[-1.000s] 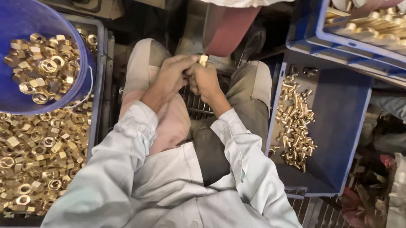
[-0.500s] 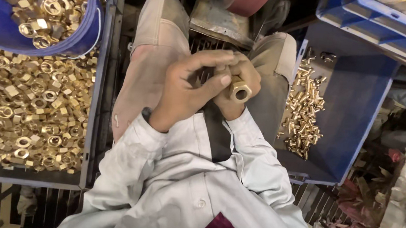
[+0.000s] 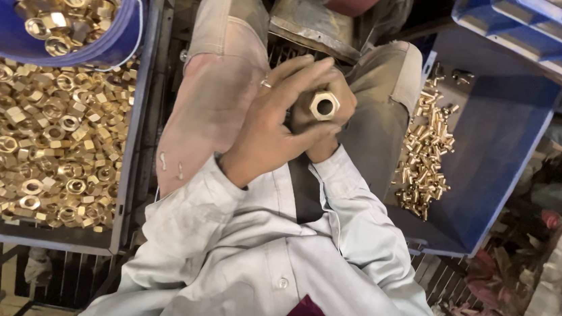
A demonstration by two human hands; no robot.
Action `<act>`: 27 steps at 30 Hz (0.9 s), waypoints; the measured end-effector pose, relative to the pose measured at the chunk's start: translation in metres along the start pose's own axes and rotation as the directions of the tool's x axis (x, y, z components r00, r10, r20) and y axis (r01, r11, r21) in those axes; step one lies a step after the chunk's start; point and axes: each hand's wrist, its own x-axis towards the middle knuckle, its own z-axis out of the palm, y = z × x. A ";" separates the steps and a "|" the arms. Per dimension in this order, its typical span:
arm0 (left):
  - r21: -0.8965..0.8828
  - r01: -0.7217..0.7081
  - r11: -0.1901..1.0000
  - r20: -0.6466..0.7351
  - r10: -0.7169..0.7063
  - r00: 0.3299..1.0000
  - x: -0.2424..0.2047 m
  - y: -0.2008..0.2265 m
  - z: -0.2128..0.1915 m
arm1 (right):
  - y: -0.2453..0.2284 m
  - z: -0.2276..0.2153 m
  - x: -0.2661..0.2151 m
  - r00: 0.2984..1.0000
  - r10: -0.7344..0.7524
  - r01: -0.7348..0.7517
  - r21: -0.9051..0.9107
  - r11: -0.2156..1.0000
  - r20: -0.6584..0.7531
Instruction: The person sits on the floor and manually polishes small brass-colored metal parts using a handheld cylindrical tool against a rotating grinding wheel. They repeatedly pick up parts from a blue bucket, rub them against the wheel, and place them into a blue bin.
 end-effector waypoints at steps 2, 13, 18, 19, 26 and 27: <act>0.031 -0.005 1.000 -0.026 0.006 1.000 -0.003 -0.002 0.001 | 0.002 0.001 -0.003 0.999 -0.035 0.035 0.003 0.999 0.025; 0.197 0.215 0.957 -0.409 -0.119 0.905 -0.013 -0.015 -0.143 | 0.028 0.013 -0.005 0.966 0.243 -0.246 0.024 0.969 0.092; 0.552 0.226 0.803 -0.415 0.029 0.909 -0.023 -0.008 -0.231 | 0.035 0.012 -0.003 0.972 0.208 -0.212 0.024 0.977 0.108; 0.573 0.257 0.778 -0.450 0.037 0.892 -0.030 -0.007 -0.240 | 0.036 0.010 -0.003 0.972 0.205 -0.209 0.025 0.978 0.117; 0.438 0.525 0.730 -0.767 -0.002 0.642 -0.106 -0.063 -0.258 | 0.049 0.004 -0.001 0.922 0.360 -0.384 0.211 0.899 0.144; 0.425 0.567 0.706 -0.776 -0.039 0.630 -0.120 -0.080 -0.260 | 0.051 0.002 -0.001 0.918 0.366 -0.394 0.242 0.887 0.153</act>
